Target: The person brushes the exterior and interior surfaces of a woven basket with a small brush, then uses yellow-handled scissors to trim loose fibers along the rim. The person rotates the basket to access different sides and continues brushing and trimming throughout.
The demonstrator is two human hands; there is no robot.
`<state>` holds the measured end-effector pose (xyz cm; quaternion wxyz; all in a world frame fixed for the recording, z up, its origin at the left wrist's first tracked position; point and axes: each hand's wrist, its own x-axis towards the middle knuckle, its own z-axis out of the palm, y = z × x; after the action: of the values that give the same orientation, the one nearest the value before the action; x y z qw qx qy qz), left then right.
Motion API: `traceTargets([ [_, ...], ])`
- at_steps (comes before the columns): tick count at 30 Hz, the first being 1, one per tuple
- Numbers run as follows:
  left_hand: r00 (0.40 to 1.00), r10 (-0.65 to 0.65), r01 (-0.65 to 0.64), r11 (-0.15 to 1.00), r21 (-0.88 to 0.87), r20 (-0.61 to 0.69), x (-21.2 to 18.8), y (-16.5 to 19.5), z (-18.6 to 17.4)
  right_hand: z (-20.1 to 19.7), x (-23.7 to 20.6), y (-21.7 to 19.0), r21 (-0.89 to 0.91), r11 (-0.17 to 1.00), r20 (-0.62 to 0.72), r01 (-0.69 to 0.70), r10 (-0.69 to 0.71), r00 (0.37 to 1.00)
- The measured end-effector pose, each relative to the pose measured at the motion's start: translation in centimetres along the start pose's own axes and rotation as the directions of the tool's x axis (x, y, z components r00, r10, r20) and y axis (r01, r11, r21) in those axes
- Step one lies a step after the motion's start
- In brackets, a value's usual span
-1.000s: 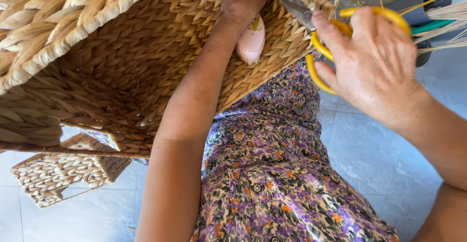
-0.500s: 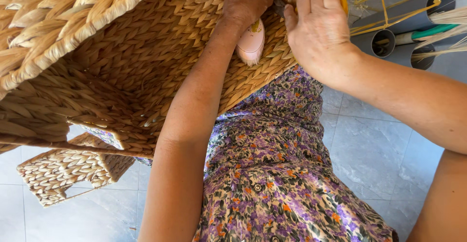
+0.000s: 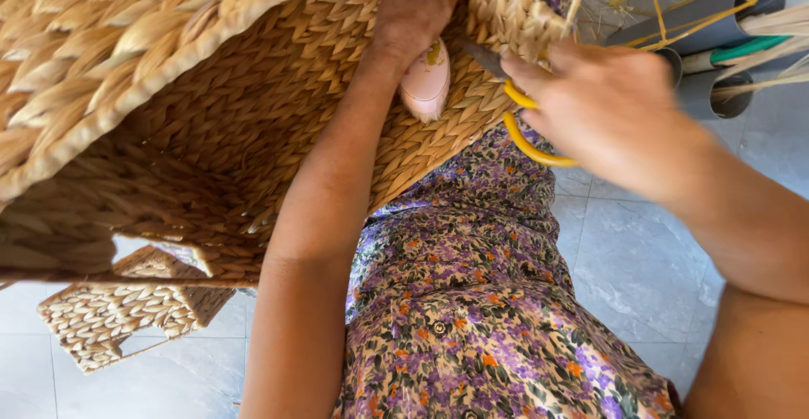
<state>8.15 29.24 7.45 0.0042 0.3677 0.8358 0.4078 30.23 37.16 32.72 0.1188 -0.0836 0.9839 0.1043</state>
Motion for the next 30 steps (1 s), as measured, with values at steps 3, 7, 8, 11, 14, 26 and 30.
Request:
traceTargets([
  [3, 0.893, 0.449, -0.393, 0.811, 0.433, -0.029, -0.2, -0.5, -0.1, -1.5, -3.9, 3.9, 0.164, 0.953, 0.282, -0.256, 0.203, 0.937],
  [7, 0.914, 0.403, -0.393, 0.86, 0.326, 0.041, -0.5, -0.7, -0.9, 4.4, -7.8, 10.4, 0.853, 0.476, -0.097, -0.216, 0.551, 0.829],
  [8, 0.91, 0.414, -0.404, 0.866, 0.294, 0.029, -0.7, -0.5, -1.1, 7.0, -8.3, 12.4, 0.953, 0.293, -0.137, -0.083, 0.657, 0.741],
  [11, 0.986, -0.056, 0.095, 0.962, -0.255, 0.159, -1.2, 0.0, -2.0, 16.3, -7.2, 18.6, 0.964, 0.026, -0.152, 0.264, 0.869, 0.47],
  [14, 0.911, 0.405, -0.412, 0.892, 0.186, 0.073, -1.5, 0.7, -2.7, 24.7, -4.6, 22.1, 0.962, 0.237, -0.166, -0.132, 0.9, 0.404],
  [26, 0.984, -0.109, 0.088, 0.985, 0.15, 0.138, -3.3, 6.8, -7.5, 30.3, 1.0, 22.6, 0.529, 0.568, -0.381, -0.631, 0.823, 0.421],
  [30, 0.974, -0.186, 0.167, 0.975, 0.148, 0.128, -3.9, 7.1, -8.1, 24.9, 1.8, 18.8, 0.775, 0.568, -0.519, -0.276, 0.822, 0.235],
])
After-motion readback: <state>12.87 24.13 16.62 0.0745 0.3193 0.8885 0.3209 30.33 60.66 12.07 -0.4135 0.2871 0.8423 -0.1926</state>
